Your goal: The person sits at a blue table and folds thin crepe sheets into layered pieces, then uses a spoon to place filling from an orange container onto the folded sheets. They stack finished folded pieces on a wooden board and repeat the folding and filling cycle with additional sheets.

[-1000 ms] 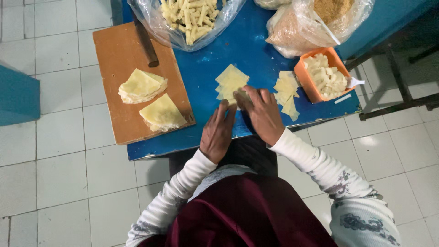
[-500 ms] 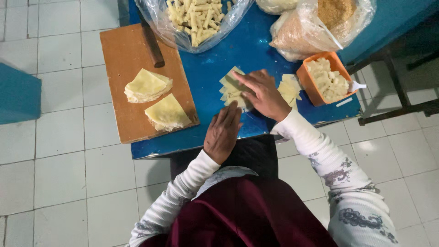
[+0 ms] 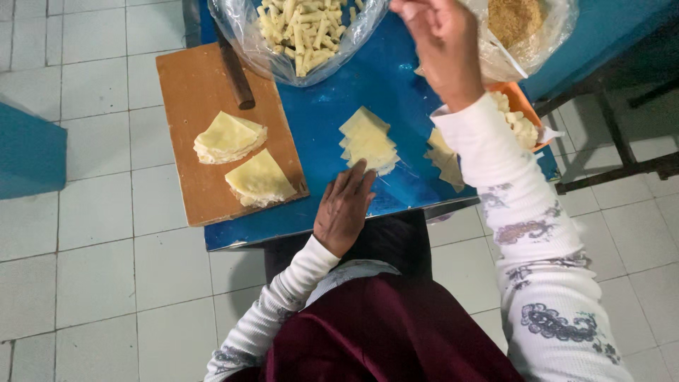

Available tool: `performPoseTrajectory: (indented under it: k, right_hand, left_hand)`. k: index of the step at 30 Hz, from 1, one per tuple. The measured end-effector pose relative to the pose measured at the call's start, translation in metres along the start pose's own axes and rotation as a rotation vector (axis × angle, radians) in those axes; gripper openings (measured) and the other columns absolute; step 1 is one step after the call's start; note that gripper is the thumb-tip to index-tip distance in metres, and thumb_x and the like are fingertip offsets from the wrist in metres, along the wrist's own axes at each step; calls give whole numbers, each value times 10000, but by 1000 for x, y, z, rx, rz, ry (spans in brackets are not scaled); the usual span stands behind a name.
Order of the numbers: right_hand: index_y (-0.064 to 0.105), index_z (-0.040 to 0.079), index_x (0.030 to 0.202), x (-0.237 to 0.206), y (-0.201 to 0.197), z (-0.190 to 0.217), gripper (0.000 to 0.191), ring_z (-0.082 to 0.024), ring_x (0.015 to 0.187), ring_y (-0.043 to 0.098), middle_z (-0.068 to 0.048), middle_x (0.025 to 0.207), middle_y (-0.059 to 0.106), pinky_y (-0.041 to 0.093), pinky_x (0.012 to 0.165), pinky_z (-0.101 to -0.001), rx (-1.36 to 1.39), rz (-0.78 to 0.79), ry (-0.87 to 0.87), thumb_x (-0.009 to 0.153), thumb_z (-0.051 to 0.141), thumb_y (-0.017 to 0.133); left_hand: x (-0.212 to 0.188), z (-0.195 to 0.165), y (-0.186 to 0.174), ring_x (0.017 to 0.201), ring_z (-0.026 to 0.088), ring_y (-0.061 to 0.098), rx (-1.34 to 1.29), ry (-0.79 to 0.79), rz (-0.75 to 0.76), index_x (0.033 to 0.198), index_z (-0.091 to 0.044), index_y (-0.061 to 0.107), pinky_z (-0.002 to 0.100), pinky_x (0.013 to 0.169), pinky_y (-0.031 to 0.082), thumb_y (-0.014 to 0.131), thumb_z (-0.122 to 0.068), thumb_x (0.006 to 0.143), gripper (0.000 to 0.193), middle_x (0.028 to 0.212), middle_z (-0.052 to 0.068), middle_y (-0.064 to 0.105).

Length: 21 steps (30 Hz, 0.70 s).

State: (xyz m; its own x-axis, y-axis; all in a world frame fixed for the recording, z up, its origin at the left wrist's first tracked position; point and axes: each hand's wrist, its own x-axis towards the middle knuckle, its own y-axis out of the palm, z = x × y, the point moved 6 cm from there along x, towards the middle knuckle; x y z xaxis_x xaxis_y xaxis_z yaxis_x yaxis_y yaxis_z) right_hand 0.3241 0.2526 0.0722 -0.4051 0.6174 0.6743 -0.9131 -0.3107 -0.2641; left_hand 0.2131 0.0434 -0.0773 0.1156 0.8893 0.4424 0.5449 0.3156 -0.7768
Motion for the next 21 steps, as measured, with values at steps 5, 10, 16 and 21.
performPoseTrajectory:
  k: [5, 10, 16, 21]
  right_hand:
    - [715, 24, 1139, -34, -104, 31, 125, -221, 809, 664, -117, 928, 702, 496, 732, -335, -903, 5, -125, 1106, 62, 600]
    - [780, 94, 998, -74, -140, 7, 50, -273, 749, 706, -100, 891, 744, 533, 658, -385, -1412, 70, 48, 1006, 137, 757]
    - [757, -13, 1058, -84, -138, -1, 84, -277, 854, 748, -151, 989, 759, 577, 772, -367, -1024, 31, 94, 975, -3, 757]
    - [771, -22, 1075, -82, -145, 3, 112, -251, 883, 755, -165, 983, 768, 577, 799, -325, -988, 68, 123, 1004, -62, 695]
  left_hand:
    - [-1, 1, 0, 1308, 324, 510, -1, 0, 14, 1368, -65, 591, 453, 1030, 458, 672, -179, 958, 433, 1497, 118, 502]
    - [0, 0, -3, 1307, 348, 512, -21, 32, -18, 1343, -44, 607, 461, 1036, 467, 676, -134, 955, 405, 1469, 147, 509]
    - [3, 2, -16, 1256, 382, 548, -187, 23, -110, 1261, -14, 625, 446, 1014, 510, 680, -21, 938, 327, 1398, 194, 535]
    - [9, 10, -26, 1093, 390, 563, -158, -107, -175, 1221, 56, 609, 473, 920, 512, 707, -12, 903, 339, 1181, 201, 540]
